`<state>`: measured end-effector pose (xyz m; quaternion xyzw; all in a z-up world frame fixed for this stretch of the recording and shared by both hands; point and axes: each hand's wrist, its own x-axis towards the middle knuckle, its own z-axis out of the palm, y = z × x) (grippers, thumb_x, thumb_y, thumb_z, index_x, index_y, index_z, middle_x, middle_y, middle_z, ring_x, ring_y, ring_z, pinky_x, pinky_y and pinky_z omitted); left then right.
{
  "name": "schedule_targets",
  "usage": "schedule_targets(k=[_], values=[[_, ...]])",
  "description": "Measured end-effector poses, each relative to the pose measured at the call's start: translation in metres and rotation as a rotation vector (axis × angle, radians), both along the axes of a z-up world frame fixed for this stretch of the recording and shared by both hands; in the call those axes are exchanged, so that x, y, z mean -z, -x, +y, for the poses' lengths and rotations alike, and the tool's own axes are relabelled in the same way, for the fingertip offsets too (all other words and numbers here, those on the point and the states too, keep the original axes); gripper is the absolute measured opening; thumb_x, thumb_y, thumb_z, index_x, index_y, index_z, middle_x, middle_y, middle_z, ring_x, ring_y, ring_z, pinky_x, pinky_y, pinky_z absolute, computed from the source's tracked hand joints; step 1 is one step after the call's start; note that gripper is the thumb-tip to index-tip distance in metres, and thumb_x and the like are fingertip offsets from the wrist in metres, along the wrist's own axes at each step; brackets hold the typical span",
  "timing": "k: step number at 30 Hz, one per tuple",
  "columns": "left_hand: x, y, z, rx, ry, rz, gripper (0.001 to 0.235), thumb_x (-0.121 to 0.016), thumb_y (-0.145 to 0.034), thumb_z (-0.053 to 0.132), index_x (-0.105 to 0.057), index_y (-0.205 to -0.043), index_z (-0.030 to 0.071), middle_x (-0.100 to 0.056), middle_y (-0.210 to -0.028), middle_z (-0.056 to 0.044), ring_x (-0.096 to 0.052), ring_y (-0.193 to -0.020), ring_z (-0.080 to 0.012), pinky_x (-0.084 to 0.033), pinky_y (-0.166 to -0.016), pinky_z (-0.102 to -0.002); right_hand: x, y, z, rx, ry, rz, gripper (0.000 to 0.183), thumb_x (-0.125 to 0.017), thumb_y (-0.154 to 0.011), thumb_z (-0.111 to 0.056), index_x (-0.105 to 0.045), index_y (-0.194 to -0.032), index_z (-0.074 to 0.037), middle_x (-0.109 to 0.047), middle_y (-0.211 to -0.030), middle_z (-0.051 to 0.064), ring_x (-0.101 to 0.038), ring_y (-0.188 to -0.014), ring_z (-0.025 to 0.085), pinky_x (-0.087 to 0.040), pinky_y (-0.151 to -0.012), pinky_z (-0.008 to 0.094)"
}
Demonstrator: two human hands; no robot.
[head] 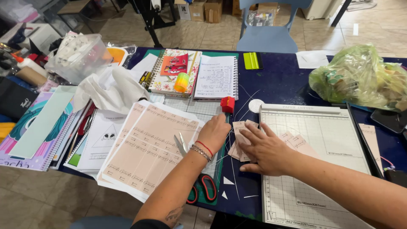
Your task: Cutting printed paper into strips using a manual paper cutter
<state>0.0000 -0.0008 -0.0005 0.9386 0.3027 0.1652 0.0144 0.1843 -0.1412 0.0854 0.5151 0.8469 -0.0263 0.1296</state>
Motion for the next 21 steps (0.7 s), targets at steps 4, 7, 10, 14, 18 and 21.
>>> schedule_targets(k=[4,7,10,14,18,21], values=[[-0.025,0.007,-0.010,0.086,0.212,-0.018,0.010,-0.063,-0.092,0.008,-0.073,-0.090,0.007,-0.057,-0.090,-0.012,-0.067,-0.090,-0.0335,-0.059,-0.077,-0.040,0.004,0.003,-0.003,0.046,-0.056,0.028,0.093,-0.037,-0.086,-0.093,-0.059,-0.140,-0.021,-0.033,-0.163,0.012,-0.009,-0.160,0.035,-0.009,-0.125,0.063],[-0.071,0.020,-0.020,0.228,0.587,-0.148,0.015,-0.059,-0.099,0.011,-0.072,-0.100,0.003,-0.060,-0.094,-0.018,-0.067,-0.097,-0.0395,-0.057,-0.087,-0.045,-0.003,0.005,-0.003,0.091,-0.036,0.071,0.090,-0.040,-0.086,-0.092,-0.061,-0.139,-0.023,-0.031,-0.164,0.013,-0.008,-0.160,0.036,-0.009,-0.125,0.064],[-0.097,0.044,-0.022,0.208,0.702,-0.200,0.019,-0.057,-0.100,0.009,-0.073,-0.105,0.000,-0.063,-0.095,-0.022,-0.065,-0.100,-0.0424,-0.053,-0.093,-0.050,-0.008,0.002,-0.002,0.127,0.017,0.091,0.080,-0.044,-0.088,-0.088,-0.062,-0.139,-0.029,-0.028,-0.165,0.013,-0.008,-0.160,0.038,-0.011,-0.125,0.064],[-0.023,0.088,0.023,-0.151,0.171,0.048,0.024,-0.058,-0.096,0.010,-0.076,-0.111,0.016,-0.060,-0.092,-0.004,-0.062,-0.096,-0.0261,-0.048,-0.087,-0.045,-0.024,-0.005,0.014,0.220,0.139,0.149,0.047,-0.054,-0.094,-0.064,-0.069,-0.132,-0.040,-0.031,-0.166,0.009,-0.009,-0.161,0.035,-0.012,-0.126,0.060],[-0.021,0.093,0.009,-0.262,0.043,0.086,0.012,-0.068,-0.092,0.031,-0.077,-0.089,0.023,-0.069,-0.079,0.000,-0.062,-0.102,-0.0206,-0.024,-0.109,-0.055,-0.026,-0.014,0.051,0.066,0.017,0.187,0.028,-0.063,-0.094,-0.017,-0.076,-0.119,-0.021,-0.073,-0.125,0.004,-0.056,-0.139,0.024,-0.037,-0.123,0.045],[-0.036,0.093,0.004,-0.306,-0.007,0.079,0.012,-0.078,-0.085,0.031,-0.076,-0.079,0.021,-0.069,-0.076,0.002,-0.061,-0.100,-0.0186,-0.019,-0.112,-0.056,-0.035,0.008,0.064,-0.166,0.105,0.051,0.046,-0.061,-0.089,0.007,-0.072,-0.125,-0.018,-0.071,-0.130,0.004,-0.056,-0.137,0.023,-0.043,-0.117,0.041]])
